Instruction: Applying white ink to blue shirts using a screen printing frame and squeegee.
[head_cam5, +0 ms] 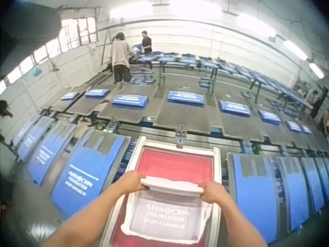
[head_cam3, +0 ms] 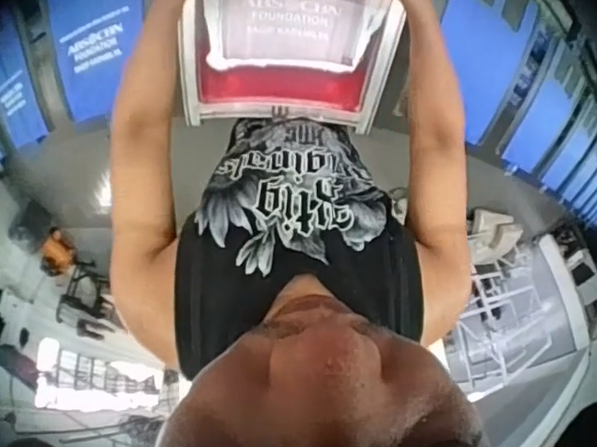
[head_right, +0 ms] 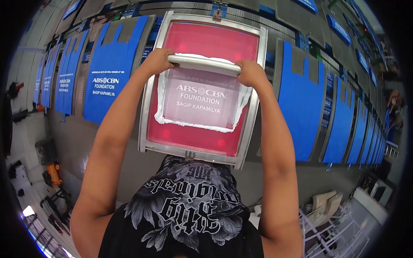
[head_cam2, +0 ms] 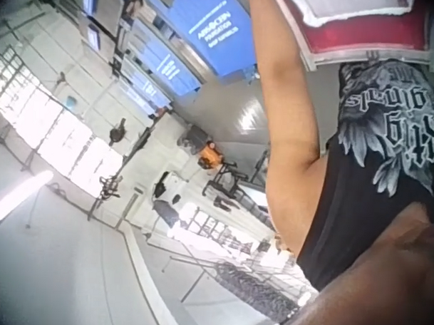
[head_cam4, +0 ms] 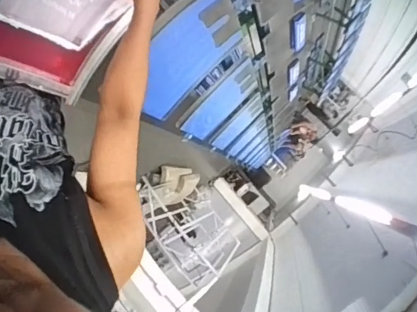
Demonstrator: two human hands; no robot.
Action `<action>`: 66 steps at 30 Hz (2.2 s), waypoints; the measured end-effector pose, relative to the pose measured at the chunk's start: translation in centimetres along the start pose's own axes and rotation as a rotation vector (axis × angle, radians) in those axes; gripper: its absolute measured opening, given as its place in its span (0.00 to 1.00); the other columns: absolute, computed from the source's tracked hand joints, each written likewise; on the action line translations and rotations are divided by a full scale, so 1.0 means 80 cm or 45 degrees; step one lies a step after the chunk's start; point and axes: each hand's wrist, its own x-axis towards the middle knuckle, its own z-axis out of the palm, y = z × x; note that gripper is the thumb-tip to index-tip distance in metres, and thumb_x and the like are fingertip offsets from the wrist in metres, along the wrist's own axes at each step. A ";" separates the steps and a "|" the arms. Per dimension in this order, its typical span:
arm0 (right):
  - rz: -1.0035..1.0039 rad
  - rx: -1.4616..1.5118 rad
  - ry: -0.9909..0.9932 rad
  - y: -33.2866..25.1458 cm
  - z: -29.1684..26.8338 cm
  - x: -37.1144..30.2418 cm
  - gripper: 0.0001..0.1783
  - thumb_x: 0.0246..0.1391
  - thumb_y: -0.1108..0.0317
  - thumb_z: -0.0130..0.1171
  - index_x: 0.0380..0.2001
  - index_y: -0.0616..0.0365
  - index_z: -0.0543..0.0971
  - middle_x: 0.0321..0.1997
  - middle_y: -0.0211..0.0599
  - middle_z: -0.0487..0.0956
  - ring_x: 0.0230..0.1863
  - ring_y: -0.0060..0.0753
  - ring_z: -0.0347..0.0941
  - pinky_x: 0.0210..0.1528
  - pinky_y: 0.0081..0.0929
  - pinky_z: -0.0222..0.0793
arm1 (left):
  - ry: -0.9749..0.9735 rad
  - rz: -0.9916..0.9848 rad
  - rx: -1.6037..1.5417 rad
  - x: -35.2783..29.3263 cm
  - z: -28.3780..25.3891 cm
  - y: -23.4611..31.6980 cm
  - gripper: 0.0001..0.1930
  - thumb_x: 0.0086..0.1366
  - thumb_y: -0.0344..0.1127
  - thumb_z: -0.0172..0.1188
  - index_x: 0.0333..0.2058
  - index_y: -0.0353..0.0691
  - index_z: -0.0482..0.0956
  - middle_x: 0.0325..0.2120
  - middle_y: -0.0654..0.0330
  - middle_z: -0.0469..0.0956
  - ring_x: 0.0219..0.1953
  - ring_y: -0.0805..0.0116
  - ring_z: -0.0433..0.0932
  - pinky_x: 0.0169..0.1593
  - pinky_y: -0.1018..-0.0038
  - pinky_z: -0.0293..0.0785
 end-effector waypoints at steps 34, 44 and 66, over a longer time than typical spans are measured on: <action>-0.207 0.079 0.276 -0.123 0.118 -0.244 0.23 0.31 0.79 0.54 0.39 0.57 0.77 0.34 0.37 0.77 0.39 0.44 0.71 0.42 0.38 0.64 | -0.837 -0.400 -1.523 -0.329 0.270 0.097 0.21 0.68 0.52 0.50 0.26 0.40 0.77 0.17 0.70 0.69 0.19 0.81 0.65 0.25 0.83 0.63; 0.010 0.151 0.098 -0.079 0.090 -0.228 0.19 0.38 0.64 0.62 0.39 0.51 0.78 0.37 0.37 0.80 0.51 0.43 0.70 0.61 0.64 0.43 | -0.607 -0.629 -1.207 -0.381 0.306 0.038 0.25 0.65 0.53 0.52 0.23 0.35 0.79 0.14 0.62 0.75 0.19 0.73 0.73 0.25 0.75 0.67; 0.453 1.417 0.092 -0.027 0.115 -0.215 0.18 0.41 0.65 0.70 0.36 0.62 0.81 0.32 0.32 0.80 0.33 0.24 0.73 0.36 0.24 0.68 | 0.636 -0.558 -0.974 -0.315 0.135 -0.089 0.19 0.66 0.40 0.53 0.51 0.36 0.74 0.43 0.49 0.79 0.45 0.64 0.78 0.49 0.71 0.70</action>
